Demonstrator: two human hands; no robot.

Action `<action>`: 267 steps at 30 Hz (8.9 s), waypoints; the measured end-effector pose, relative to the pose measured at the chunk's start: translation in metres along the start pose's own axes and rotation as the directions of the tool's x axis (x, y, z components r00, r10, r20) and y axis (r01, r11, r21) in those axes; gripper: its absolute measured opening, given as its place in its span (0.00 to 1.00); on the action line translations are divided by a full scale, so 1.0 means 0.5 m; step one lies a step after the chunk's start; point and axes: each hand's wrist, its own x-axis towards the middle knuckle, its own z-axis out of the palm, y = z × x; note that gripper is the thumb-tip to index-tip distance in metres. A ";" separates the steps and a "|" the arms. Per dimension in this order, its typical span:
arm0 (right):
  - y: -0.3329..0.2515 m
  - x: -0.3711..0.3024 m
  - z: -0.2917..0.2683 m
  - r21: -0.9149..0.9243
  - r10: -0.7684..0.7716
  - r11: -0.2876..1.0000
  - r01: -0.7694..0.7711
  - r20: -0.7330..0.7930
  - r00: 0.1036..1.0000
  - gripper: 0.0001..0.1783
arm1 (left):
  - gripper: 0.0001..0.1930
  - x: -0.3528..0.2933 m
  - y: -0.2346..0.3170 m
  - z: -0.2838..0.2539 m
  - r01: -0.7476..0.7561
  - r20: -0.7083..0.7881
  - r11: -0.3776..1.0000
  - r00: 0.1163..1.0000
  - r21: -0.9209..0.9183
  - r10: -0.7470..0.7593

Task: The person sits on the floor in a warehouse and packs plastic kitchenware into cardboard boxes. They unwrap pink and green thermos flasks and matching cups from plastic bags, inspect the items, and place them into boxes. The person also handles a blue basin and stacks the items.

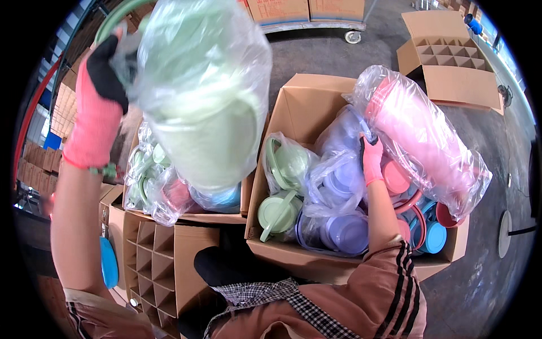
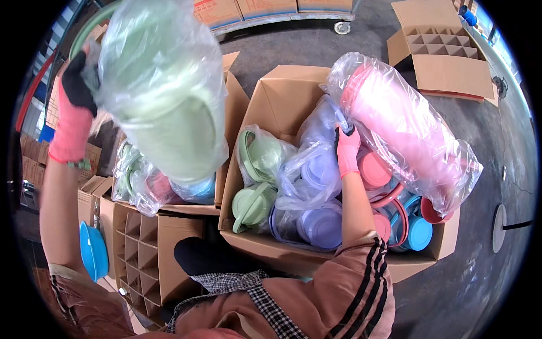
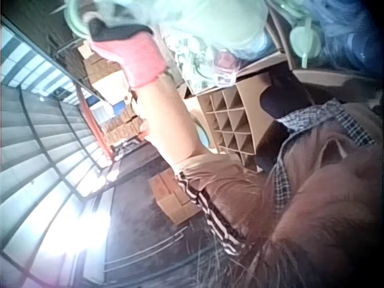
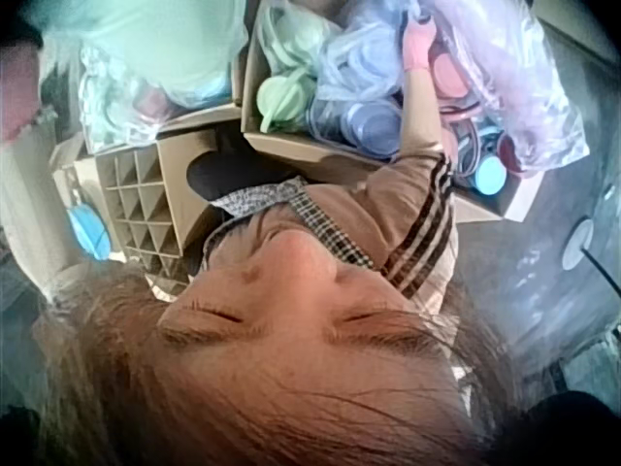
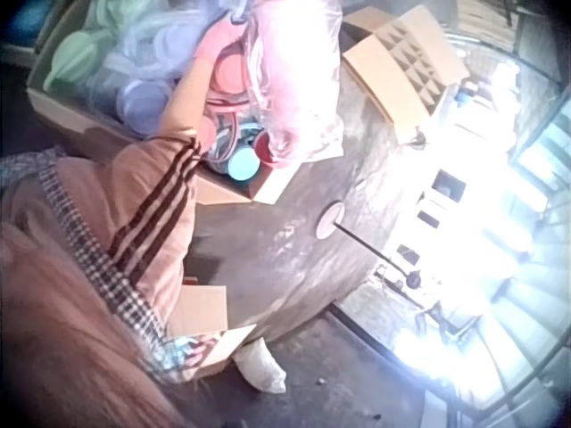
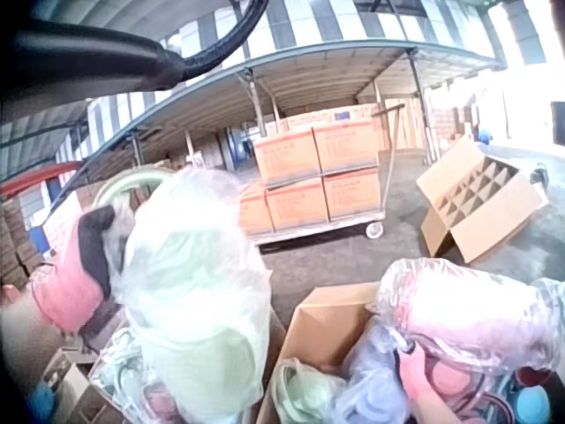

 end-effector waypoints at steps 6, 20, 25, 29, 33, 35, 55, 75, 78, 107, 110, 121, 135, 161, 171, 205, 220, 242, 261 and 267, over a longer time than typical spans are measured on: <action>-0.039 -0.025 -0.021 0.031 0.032 0.999 -0.029 -0.107 0.994 0.19 | 0.15 0.081 -0.015 0.144 0.012 0.252 0.940 0.964 -0.342 0.079; -0.065 -0.060 0.000 -0.099 -0.027 0.995 0.022 -0.045 0.999 0.20 | 0.09 -0.141 -0.410 0.129 0.376 -0.056 0.875 0.910 -0.304 -0.410; -0.041 -0.065 0.012 -0.219 -0.112 0.969 0.111 0.005 0.994 0.23 | 0.14 -0.232 -0.403 0.192 0.562 0.121 0.811 0.805 0.162 -0.581; -0.003 -0.060 0.019 -0.328 -0.161 0.925 0.193 0.123 0.979 0.26 | 0.15 -0.272 -0.493 0.202 0.536 0.061 0.761 0.802 0.366 -0.594; 0.040 -0.054 0.024 -0.379 -0.145 0.897 0.229 0.239 0.960 0.30 | 0.16 -0.305 -0.491 0.188 0.414 0.187 0.676 0.754 0.610 -0.630; 0.023 -0.081 0.034 -0.400 -0.139 0.889 0.224 0.230 0.963 0.30 | 0.18 -0.311 -0.465 0.158 0.394 0.193 0.604 0.705 0.693 -0.682; -0.171 -0.204 -0.196 -0.566 -0.557 0.613 0.551 0.185 0.810 0.27 | 0.15 -0.638 -0.095 -0.400 -0.162 0.394 0.509 0.832 0.846 -0.390; -0.065 -0.145 -0.614 -0.507 0.050 0.755 -0.416 -0.587 0.808 0.44 | 0.17 -0.954 -0.085 -0.582 0.087 0.112 0.478 0.921 0.874 -0.373; -0.043 -0.139 -0.621 -0.494 -0.046 0.838 -0.231 -0.487 0.872 0.37 | 0.16 -0.973 -0.098 -0.597 0.083 0.079 0.432 0.936 0.898 -0.344; -0.241 -0.222 -0.657 -0.471 0.648 0.761 -0.446 0.519 0.558 0.10 | 0.11 -0.908 -0.095 -0.502 0.164 0.078 0.622 0.936 0.766 -0.343; -0.402 -0.341 -0.377 -0.288 0.290 0.955 -0.066 0.873 0.393 0.16 | 0.16 -0.898 -0.095 -0.431 0.356 -0.011 0.843 0.923 0.403 -0.385; -0.495 -0.644 -0.048 -0.171 0.198 0.970 0.174 0.968 -0.155 0.19 | 0.28 -0.975 -0.113 -0.361 0.686 0.222 0.580 0.708 -0.439 -0.670; -0.170 -0.068 -0.331 -0.939 0.147 0.246 0.238 0.279 0.949 0.33 | 0.26 -1.039 -0.170 -0.417 0.712 0.044 0.615 0.665 -0.339 -0.746; -0.781 -0.465 -0.062 0.017 -0.343 0.793 0.609 0.839 0.423 0.22 | 0.15 -1.056 -0.166 -0.472 0.477 -0.123 0.546 0.666 -0.689 -0.736; -0.761 -1.055 0.146 0.093 -0.088 0.995 0.023 0.981 -0.172 0.19 | 0.19 -1.173 0.097 -0.598 -0.139 -0.713 0.989 0.699 -0.057 0.057; -0.531 -1.096 0.230 -0.021 -0.047 0.987 -0.162 0.914 -0.403 0.09 | 0.19 -1.275 -0.035 -0.537 0.332 -0.837 0.866 0.280 -0.374 -0.470; -0.509 -1.121 0.235 -0.277 0.055 0.931 -0.237 0.749 -0.660 0.06 | 0.18 -1.338 -0.014 -0.427 0.349 -0.903 0.859 0.074 -0.373 -0.423; -0.537 -1.113 0.132 0.196 -0.238 0.971 -0.138 0.847 -0.475 0.15 | 0.19 -1.379 0.115 -0.568 -0.113 -0.917 0.991 0.398 -0.067 -0.016; -0.480 -1.111 0.162 0.294 -0.322 0.946 -0.137 0.804 -0.500 0.15 | 0.20 -1.327 0.036 -0.456 -0.013 -0.941 0.989 0.310 -0.150 -0.139; -0.514 -1.106 0.140 0.420 -0.353 0.907 -0.019 0.738 -0.574 0.20 | 0.20 -1.364 0.120 -0.568 -0.053 -0.943 0.990 0.301 0.131 0.141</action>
